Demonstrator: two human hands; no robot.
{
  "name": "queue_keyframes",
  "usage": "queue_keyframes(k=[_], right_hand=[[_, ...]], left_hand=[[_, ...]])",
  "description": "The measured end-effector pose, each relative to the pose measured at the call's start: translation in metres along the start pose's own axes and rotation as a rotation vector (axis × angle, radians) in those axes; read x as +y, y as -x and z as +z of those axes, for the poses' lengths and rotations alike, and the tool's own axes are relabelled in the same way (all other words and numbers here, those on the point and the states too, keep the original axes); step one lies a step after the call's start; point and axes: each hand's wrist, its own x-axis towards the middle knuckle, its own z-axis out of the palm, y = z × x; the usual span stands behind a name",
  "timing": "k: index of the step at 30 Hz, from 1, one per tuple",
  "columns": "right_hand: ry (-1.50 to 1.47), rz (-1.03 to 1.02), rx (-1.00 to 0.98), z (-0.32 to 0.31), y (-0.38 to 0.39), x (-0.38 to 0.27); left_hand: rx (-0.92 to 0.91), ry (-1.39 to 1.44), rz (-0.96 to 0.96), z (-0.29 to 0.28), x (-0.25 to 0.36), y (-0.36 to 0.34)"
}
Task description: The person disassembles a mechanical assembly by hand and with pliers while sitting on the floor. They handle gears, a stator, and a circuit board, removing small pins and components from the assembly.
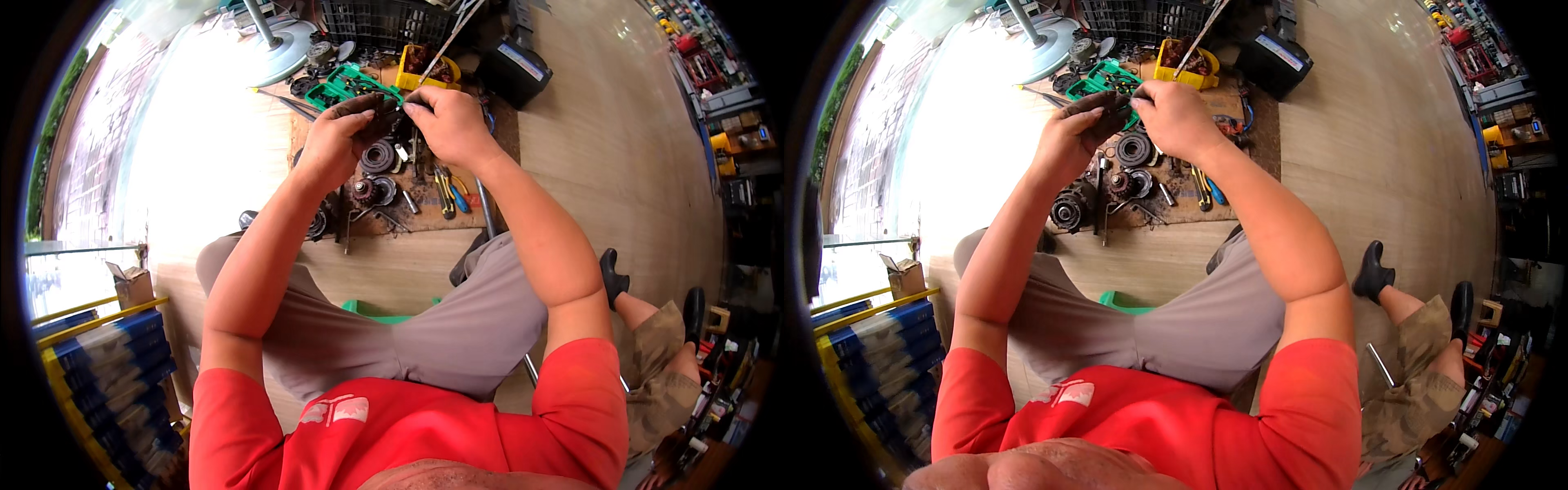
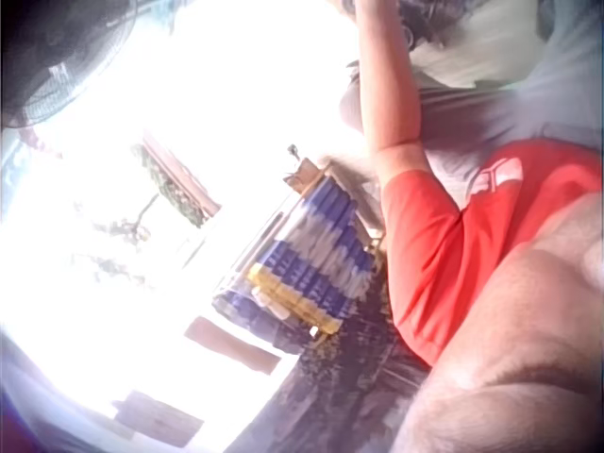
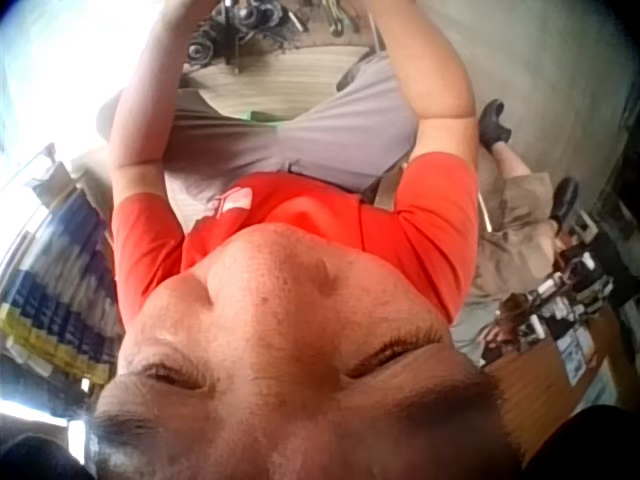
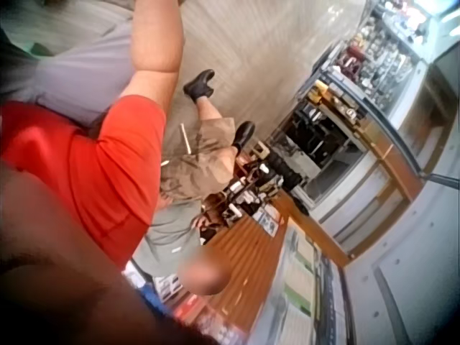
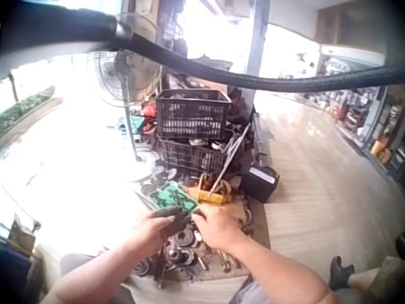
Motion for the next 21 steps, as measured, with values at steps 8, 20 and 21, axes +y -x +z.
queue_keyframes(k=[8, 20, 21], right_hand=[[-0.213, -0.067, -0.092, 0.018, 0.01, -0.006], [-0.152, -0.12, -0.152, 0.03, 0.009, -0.003], [-0.13, -0.123, -0.162, 0.029, 0.008, -0.001]], left_hand=[[-0.006, 0.328, 0.06, -0.003, -0.001, -0.004], [0.012, 0.203, 0.132, -0.007, 0.006, -0.003], [0.003, 0.194, 0.134, -0.009, 0.005, -0.003]])
